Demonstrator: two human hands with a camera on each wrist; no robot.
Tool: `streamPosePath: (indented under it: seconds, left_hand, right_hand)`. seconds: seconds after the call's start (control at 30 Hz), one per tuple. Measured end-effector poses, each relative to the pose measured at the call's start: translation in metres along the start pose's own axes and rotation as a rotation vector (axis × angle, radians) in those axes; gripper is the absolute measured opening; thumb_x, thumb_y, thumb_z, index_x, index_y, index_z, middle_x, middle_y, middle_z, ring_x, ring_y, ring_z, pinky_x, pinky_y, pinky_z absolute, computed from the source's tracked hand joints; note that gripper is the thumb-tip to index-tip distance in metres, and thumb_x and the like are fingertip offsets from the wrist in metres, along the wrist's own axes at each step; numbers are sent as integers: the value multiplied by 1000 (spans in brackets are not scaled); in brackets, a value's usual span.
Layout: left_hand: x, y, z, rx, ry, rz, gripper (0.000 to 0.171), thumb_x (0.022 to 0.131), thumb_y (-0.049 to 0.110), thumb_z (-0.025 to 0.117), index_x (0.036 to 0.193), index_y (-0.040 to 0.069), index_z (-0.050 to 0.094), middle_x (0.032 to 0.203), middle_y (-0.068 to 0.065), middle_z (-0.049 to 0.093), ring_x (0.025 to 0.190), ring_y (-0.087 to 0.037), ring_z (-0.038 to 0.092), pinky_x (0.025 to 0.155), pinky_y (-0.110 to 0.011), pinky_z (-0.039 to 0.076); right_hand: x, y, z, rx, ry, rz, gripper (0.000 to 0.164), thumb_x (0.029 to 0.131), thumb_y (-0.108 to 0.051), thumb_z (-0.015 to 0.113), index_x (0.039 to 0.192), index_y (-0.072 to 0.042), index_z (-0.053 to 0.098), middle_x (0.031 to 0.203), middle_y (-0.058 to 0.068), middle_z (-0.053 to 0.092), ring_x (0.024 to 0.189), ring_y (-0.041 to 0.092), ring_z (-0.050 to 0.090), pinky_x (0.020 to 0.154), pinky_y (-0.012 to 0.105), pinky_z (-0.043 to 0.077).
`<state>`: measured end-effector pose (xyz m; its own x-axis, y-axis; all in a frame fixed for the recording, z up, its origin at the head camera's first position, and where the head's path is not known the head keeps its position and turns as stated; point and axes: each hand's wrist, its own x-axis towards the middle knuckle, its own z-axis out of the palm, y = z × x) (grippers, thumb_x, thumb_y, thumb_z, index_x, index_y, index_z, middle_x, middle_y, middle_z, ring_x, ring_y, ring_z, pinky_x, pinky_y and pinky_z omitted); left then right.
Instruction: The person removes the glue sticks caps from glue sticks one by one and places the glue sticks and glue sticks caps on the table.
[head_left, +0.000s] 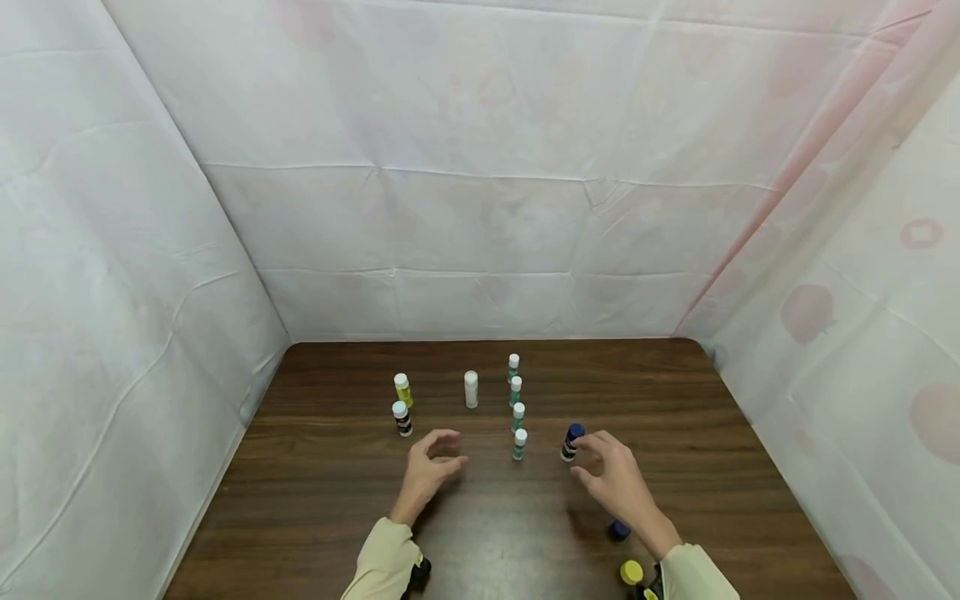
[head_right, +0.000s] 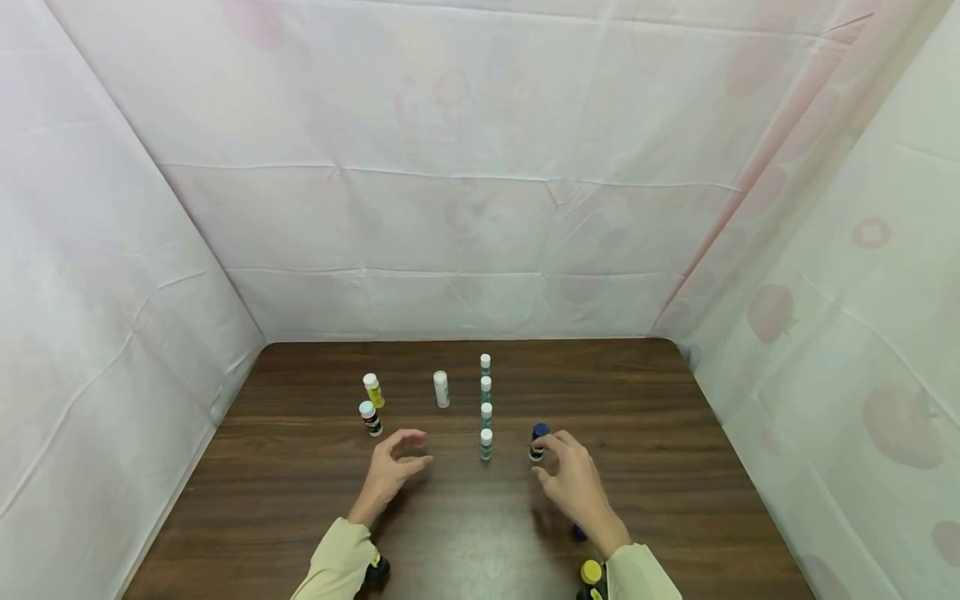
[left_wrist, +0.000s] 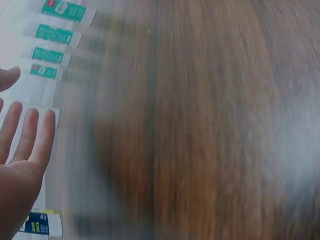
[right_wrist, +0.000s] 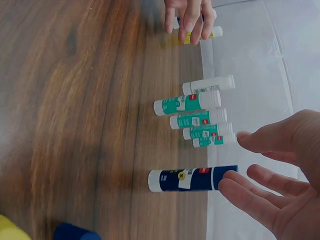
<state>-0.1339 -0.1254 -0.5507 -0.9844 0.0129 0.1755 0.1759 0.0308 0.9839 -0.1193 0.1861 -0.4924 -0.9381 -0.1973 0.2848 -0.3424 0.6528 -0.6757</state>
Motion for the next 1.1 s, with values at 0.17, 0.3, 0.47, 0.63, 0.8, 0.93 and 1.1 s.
streamPosePath:
  seconds: [0.17,0.3,0.47,0.63,0.8,0.93,1.1]
  left_hand:
    - [2,-2,9,-42,-26,-13,37,72,-12,73,107,-7,61,111,-37,54,104,-54,51,78,-38,55]
    - [3,-3,17,-40,-35,-24,36,73,-12,73,107,-5,62,110,-35,55,103,-53,52,76,-34,55]
    - [4,-6,25,-18,-47,-36,35,74,-10,73,107,-4,62,111,-34,56,103,-49,54,77,-33,55]
    - [8,-9,33,-51,-77,-65,36,75,-10,72,110,-8,60,115,-35,54,106,-50,51,77,-28,54]
    - [12,-13,42,-78,-96,-55,38,75,-10,71,111,-14,57,115,-37,54,107,-52,50,76,-27,54]
    - [16,-13,49,-68,-105,-31,36,75,-10,72,109,-13,58,112,-38,54,105,-53,51,77,-33,54]
    - [21,-13,57,-71,-121,-10,37,75,-12,70,109,-17,57,110,-39,54,104,-55,51,80,-43,53]
  right_hand:
    - [8,-5,6,3,-9,-10,35,70,4,79,100,-12,69,93,-1,60,69,12,63,60,30,54]
    - [14,-9,10,2,-13,-32,34,70,3,79,98,-12,69,92,-2,59,69,13,62,61,28,53]
    - [21,-11,15,-8,-23,-45,33,69,2,80,97,-12,69,90,-3,59,69,15,62,61,30,53]
    - [27,-15,21,-5,-30,-48,33,69,3,79,96,-13,69,91,-2,60,68,12,61,57,24,50]
    - [32,-19,28,-7,-69,-46,32,72,2,78,98,-15,69,92,-1,61,67,6,59,56,21,49]
    - [38,-22,34,2,-86,-70,30,72,3,76,98,-11,69,91,3,61,68,8,61,56,20,50]
    - [45,-25,41,7,-114,-89,29,74,4,75,100,-6,68,91,7,60,67,9,60,54,20,49]
